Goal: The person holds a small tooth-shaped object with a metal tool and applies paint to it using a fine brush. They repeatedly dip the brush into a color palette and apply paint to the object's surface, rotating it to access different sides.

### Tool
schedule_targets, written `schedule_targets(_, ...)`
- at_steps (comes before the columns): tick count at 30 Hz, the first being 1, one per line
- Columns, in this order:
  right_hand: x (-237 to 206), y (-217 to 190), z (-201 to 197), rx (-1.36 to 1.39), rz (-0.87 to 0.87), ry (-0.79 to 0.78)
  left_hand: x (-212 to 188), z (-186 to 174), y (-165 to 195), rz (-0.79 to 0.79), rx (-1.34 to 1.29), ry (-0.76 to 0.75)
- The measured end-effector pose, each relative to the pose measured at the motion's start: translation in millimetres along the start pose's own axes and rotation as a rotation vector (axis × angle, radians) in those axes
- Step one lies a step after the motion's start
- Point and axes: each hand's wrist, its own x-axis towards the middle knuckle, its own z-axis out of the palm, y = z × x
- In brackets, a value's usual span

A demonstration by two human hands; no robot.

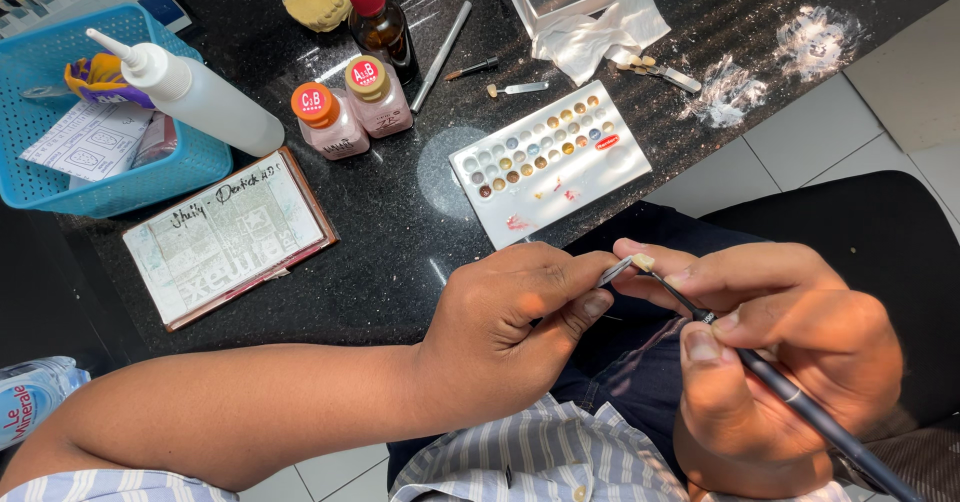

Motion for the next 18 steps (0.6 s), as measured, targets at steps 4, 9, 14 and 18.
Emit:
schedule_targets(4,15.9,-2.0,-3.5,0.016,-0.051,-0.278,0.5,0.8,-0.1,-0.043,0.023,-0.015)
schedule_targets(9,12.5,12.0,-5.9,0.507,0.14,0.018,5.2,-1.7,-1.4,-0.059,0.013,-0.065)
schedule_targets(14,12.4,53.0,-15.4,0.515,0.117,0.143,5.4,-1.7,-0.3,-0.334,-0.394,-0.046)
schedule_targets(18,28.9,95.2,-13.6,0.228,0.025,0.199,3.1,-10.1,0.1,-0.122,-0.466,0.064)
